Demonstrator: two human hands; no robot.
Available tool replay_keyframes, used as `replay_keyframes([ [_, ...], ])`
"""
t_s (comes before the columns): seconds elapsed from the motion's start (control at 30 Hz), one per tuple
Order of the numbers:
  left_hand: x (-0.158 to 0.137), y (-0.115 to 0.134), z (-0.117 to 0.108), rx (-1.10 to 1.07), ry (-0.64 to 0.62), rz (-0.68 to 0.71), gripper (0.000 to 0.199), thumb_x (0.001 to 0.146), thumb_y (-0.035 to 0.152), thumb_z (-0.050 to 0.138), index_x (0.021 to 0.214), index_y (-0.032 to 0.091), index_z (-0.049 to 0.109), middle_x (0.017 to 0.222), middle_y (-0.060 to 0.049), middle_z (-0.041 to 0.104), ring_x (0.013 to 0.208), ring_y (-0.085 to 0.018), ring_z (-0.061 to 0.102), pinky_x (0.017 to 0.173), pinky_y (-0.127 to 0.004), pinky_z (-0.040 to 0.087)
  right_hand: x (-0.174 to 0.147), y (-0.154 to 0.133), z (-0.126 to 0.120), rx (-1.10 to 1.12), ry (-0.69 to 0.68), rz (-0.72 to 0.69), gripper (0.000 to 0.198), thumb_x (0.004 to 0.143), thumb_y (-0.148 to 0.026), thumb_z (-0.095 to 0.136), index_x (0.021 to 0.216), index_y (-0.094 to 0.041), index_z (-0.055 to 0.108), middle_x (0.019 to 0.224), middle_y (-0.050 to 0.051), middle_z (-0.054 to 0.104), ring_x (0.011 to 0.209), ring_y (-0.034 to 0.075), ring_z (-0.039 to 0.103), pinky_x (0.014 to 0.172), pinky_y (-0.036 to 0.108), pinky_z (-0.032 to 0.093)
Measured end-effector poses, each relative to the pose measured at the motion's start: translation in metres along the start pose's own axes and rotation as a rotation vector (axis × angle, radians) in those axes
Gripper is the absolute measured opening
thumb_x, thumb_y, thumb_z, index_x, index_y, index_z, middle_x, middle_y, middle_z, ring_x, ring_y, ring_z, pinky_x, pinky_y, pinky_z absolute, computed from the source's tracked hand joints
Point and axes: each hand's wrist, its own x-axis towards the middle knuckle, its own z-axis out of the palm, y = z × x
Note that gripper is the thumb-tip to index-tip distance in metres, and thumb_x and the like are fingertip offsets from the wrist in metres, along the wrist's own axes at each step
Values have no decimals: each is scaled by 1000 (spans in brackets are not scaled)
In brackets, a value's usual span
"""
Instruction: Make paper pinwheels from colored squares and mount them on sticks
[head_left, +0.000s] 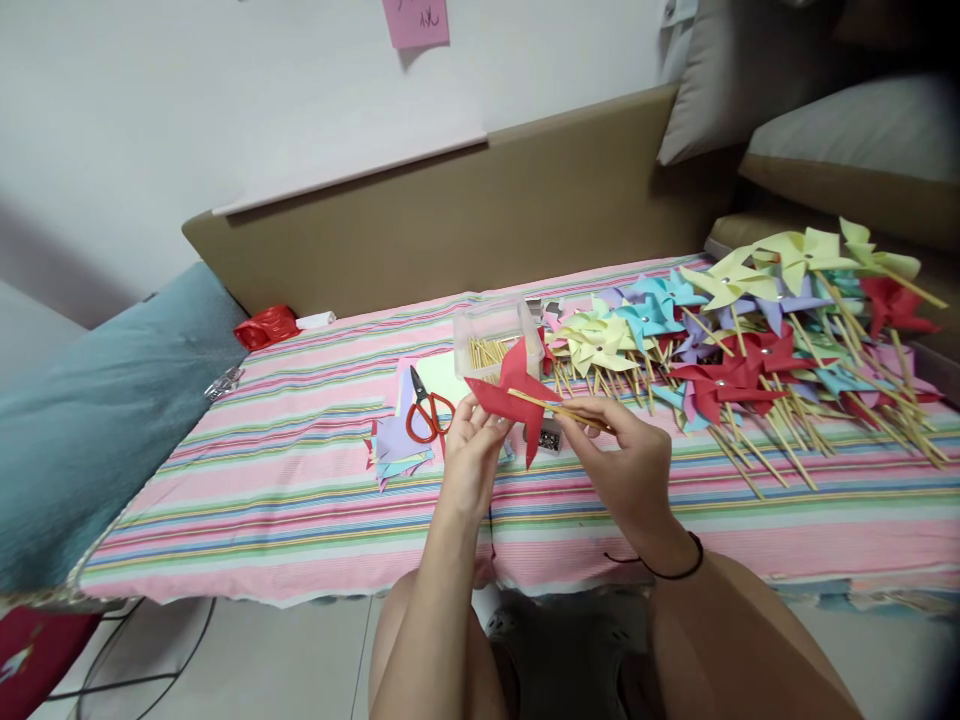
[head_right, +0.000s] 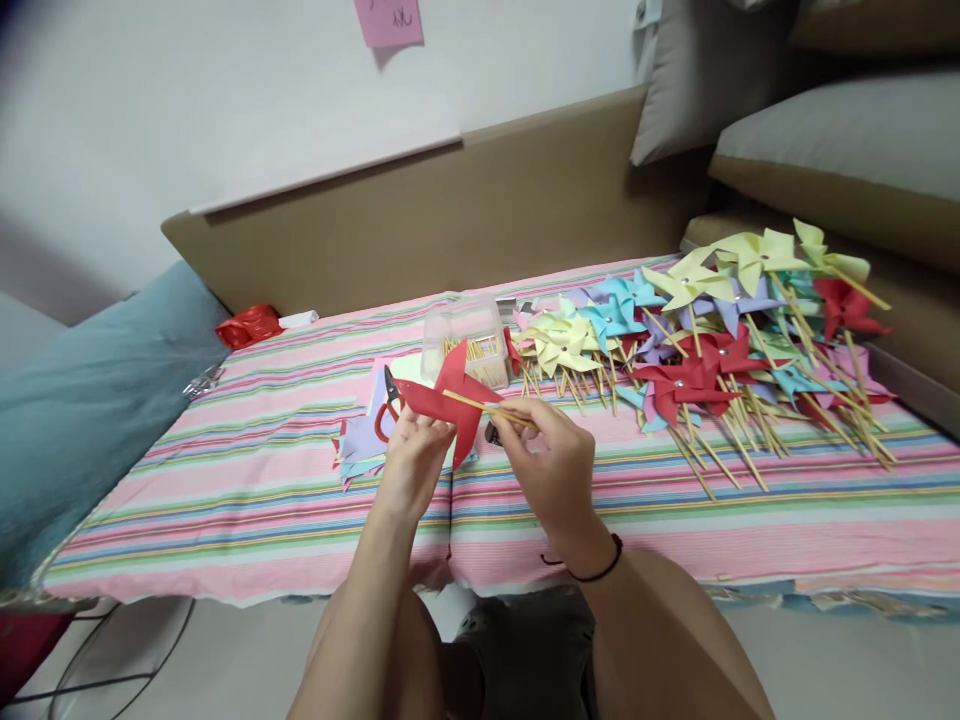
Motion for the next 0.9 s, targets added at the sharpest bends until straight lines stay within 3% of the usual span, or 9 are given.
replay_keyframes([
  [0.1,-2,2,2,-38,-41,-4,38,61,15,75,93,20,56,91,-1,66,80,-11,62,80,-26,45,0,6,2,-59,14,20,14,76,-22,69,84,-21,57,76,1,73,74,20,72,63,28,54],
  [0.3,-1,-3,5,20,163,56,48,59,20,81,94,21,48,80,3,66,71,-9,64,73,-23,47,-2,6,5,-87,-20,60,30,74,-28,72,88,-24,46,71,-1,74,71,22,73,60,29,54],
  [0.53,1,-5,4,124,209,162,52,62,21,80,97,22,41,64,5,66,61,-9,64,68,-23,49,-4,5,6,17,-60,218,39,71,-35,74,91,-25,42,72,0,74,68,23,72,59,30,55],
  [0.7,-1,-2,4,181,241,204,53,63,20,79,98,22,40,63,5,67,58,-10,65,65,-23,50,-6,6,7,63,-73,257,41,71,-34,74,94,-25,42,71,0,73,70,23,73,61,31,57],
  [0.8,-2,0,4,195,274,219,52,61,19,79,97,21,42,62,6,66,57,-10,64,65,-23,50,-7,8,9,86,-121,278,48,69,-36,75,101,-24,42,73,1,72,72,23,72,64,33,58],
  [0.9,-3,2,1,214,302,218,53,60,19,80,97,21,43,61,6,65,56,-11,65,64,-23,51,-6,12,10,120,-213,331,68,65,-40,78,118,-22,38,86,6,70,73,23,71,67,37,59],
])
